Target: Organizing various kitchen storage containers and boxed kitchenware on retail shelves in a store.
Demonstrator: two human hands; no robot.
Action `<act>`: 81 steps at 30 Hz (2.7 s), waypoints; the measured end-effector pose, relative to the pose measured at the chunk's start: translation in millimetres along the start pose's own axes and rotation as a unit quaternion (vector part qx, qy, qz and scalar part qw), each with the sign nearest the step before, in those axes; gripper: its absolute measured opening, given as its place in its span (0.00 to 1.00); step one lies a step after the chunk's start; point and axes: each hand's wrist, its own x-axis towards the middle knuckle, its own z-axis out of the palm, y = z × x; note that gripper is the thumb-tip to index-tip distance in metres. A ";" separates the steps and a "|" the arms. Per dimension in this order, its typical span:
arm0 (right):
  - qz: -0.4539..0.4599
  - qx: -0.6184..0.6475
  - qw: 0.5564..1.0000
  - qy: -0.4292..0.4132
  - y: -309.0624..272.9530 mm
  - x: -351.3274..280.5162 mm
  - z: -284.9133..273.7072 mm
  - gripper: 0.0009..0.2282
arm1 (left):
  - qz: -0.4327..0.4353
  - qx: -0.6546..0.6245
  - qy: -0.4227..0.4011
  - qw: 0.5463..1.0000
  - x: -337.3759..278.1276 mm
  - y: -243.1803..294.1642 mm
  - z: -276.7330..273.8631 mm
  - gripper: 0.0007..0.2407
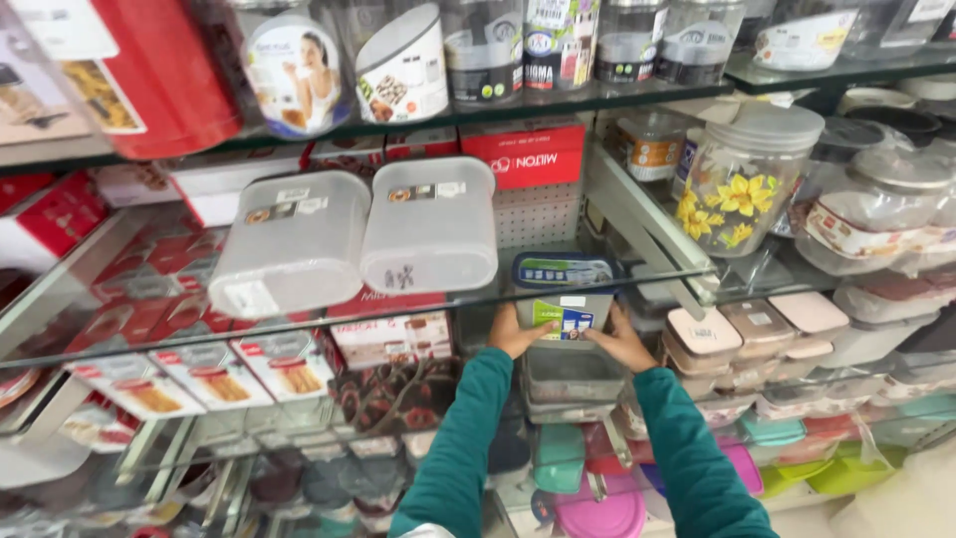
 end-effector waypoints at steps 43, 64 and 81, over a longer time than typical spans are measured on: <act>-0.186 0.027 0.953 0.239 -253.7 -72.1 138.2 0.06 | 0.152 -0.003 0.373 0.915 -117.8 148.7 -149.8 0.11; 0.058 -0.181 0.939 0.287 -360.2 -60.2 115.3 0.22 | 0.090 0.268 0.222 0.933 -147.8 308.6 -261.3 0.41; -0.093 0.208 0.923 0.310 -265.6 -200.7 121.2 0.27 | 0.013 -0.048 0.110 0.993 -210.4 223.2 -186.3 0.40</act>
